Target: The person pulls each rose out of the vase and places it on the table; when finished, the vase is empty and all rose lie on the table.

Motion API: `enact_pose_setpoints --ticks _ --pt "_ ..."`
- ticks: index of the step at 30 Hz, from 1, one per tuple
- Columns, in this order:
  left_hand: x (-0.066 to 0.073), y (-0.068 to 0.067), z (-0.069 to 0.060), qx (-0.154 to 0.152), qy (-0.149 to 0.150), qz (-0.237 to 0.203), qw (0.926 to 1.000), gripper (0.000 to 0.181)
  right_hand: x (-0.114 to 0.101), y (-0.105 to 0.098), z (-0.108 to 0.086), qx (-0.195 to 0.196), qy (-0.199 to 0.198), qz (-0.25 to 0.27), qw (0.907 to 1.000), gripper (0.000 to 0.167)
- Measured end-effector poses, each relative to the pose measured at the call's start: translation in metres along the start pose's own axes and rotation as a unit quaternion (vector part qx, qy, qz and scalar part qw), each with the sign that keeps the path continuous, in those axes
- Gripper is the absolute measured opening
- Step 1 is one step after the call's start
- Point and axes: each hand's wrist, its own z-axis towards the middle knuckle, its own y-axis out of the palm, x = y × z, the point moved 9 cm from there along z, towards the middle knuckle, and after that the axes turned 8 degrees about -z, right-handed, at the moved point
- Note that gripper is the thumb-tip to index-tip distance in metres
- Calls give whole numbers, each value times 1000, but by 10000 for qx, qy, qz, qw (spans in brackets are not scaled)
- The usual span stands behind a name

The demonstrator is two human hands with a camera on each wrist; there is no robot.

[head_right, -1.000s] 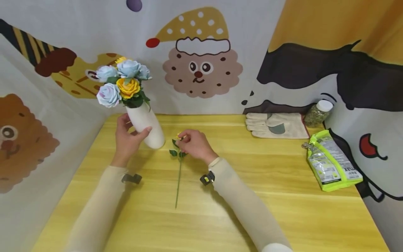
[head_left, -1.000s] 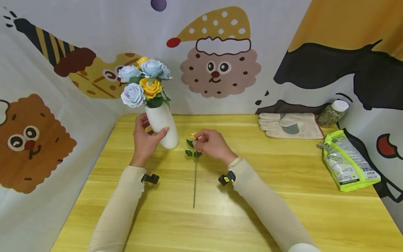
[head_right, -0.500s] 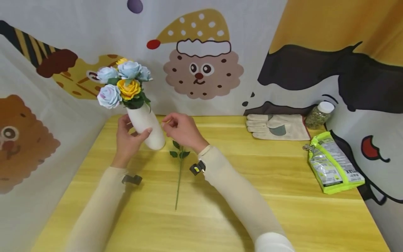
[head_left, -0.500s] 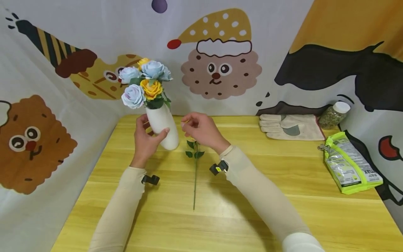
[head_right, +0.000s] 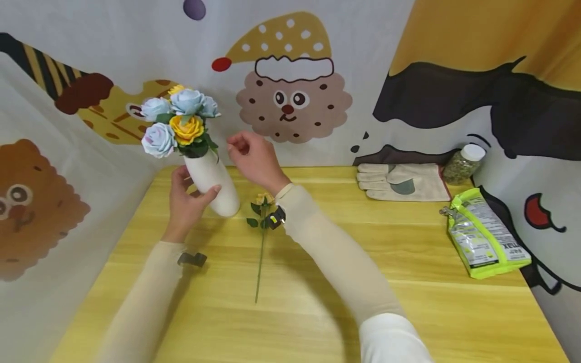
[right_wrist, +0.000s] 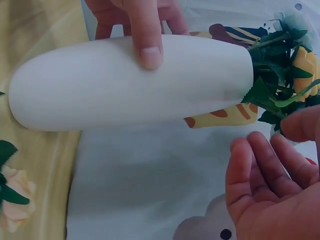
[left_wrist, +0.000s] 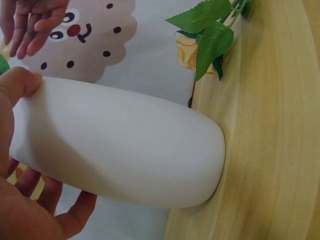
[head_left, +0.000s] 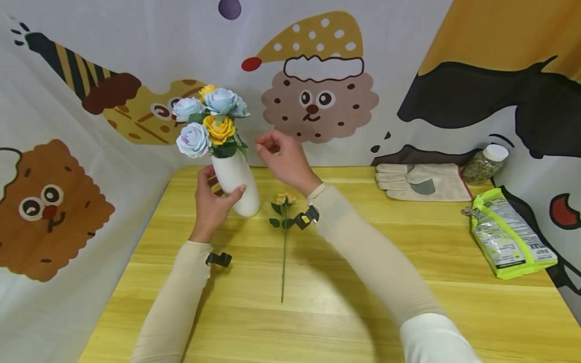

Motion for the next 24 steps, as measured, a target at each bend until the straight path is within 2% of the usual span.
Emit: enact_pose_setpoints --ticks 6,15,24 --pt "-2 1 1 37 -98 103 9999 81 -7 1 16 -9 -39 200 9998 26" --pt "1 3 1 59 -5 70 10000 81 -3 23 37 -357 375 789 9955 31" --pt "0 2 1 53 -35 138 9999 83 -2 37 41 -519 511 760 9944 30"
